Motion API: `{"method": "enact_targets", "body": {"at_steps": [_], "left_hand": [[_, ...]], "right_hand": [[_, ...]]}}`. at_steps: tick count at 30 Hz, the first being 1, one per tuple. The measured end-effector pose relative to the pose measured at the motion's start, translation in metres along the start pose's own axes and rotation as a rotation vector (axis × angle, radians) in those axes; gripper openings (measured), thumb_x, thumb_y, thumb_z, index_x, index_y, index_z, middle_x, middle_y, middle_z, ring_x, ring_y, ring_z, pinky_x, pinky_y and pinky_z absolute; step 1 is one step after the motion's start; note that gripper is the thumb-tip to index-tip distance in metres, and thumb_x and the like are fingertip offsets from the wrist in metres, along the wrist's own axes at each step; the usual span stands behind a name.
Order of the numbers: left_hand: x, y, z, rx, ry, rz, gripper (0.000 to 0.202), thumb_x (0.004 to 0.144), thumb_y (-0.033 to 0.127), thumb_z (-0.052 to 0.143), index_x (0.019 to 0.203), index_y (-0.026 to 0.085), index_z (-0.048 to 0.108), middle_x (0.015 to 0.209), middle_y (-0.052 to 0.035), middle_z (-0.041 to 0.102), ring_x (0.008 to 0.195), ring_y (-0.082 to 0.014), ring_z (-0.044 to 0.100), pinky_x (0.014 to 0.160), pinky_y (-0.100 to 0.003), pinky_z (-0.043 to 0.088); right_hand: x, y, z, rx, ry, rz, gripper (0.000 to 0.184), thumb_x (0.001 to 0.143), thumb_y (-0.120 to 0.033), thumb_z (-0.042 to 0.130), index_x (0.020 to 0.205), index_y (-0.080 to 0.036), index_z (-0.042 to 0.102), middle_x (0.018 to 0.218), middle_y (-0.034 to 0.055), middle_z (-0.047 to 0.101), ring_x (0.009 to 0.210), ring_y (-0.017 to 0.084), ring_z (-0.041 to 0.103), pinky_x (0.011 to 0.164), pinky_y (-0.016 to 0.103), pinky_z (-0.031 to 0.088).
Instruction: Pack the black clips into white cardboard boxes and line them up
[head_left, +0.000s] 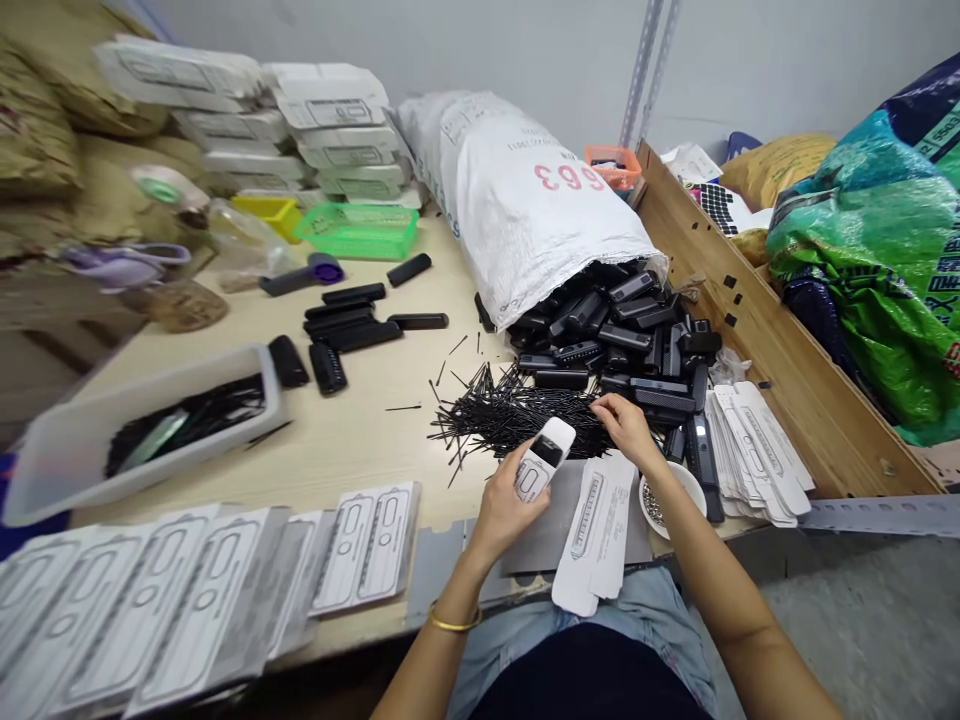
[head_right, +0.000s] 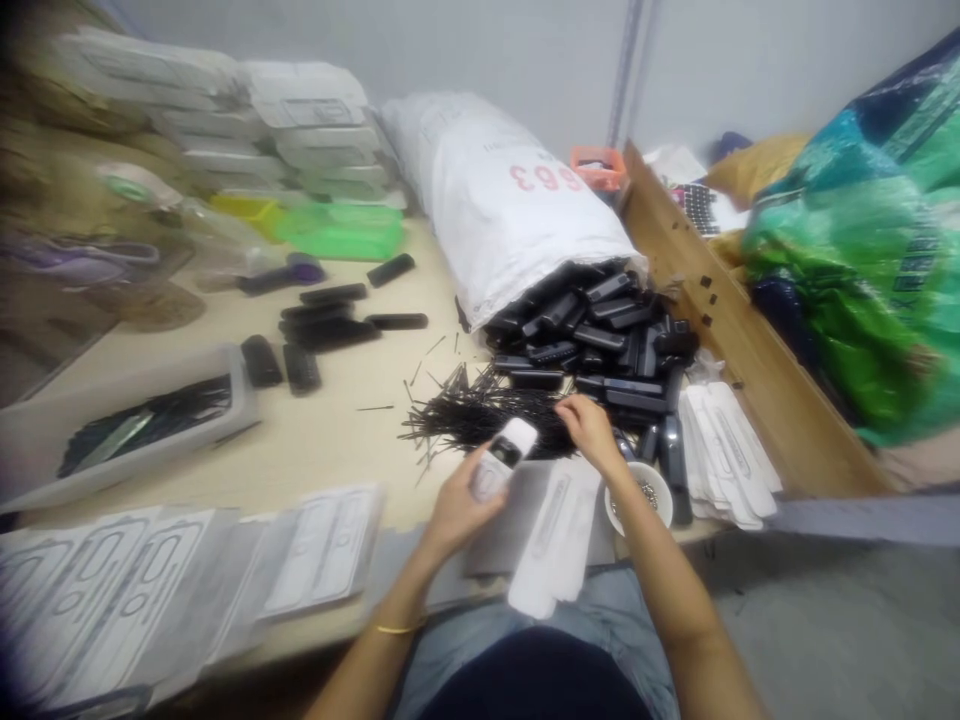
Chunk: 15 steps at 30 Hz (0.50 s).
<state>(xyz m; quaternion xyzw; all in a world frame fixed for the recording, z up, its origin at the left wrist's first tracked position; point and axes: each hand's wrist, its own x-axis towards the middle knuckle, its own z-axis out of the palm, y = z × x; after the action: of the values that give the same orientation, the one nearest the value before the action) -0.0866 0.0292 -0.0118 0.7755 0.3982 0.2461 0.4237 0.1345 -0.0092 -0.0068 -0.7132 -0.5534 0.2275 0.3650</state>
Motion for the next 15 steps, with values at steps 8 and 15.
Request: {"method": "enact_targets", "body": {"at_steps": [8, 15], "left_hand": [[0.005, 0.008, 0.011, -0.036, 0.080, 0.035, 0.066, 0.071, 0.023, 0.061, 0.133, 0.021, 0.039, 0.131, -0.0101, 0.049, 0.120, -0.0248, 0.047, 0.102, -0.041, 0.037], [0.009, 0.015, 0.024, 0.029, 0.080, 0.104, 0.067, 0.072, 0.019, 0.059, 0.135, 0.020, 0.036, 0.132, -0.0108, 0.047, 0.122, -0.0248, 0.044, 0.104, -0.042, 0.035]], "right_hand": [[0.000, 0.035, 0.003, -0.194, 0.091, 0.057, 0.012, 0.080, -0.019, 0.059, 0.069, -0.019, 0.064, 0.085, 0.0038, 0.063, 0.085, 0.017, 0.051, 0.082, 0.031, 0.037], [-0.013, 0.008, -0.022, 0.280, 0.449, 0.128, 0.022, 0.085, -0.036, 0.053, 0.086, -0.016, 0.064, 0.083, 0.0047, 0.065, 0.077, 0.016, 0.058, 0.071, 0.029, 0.044]]}}
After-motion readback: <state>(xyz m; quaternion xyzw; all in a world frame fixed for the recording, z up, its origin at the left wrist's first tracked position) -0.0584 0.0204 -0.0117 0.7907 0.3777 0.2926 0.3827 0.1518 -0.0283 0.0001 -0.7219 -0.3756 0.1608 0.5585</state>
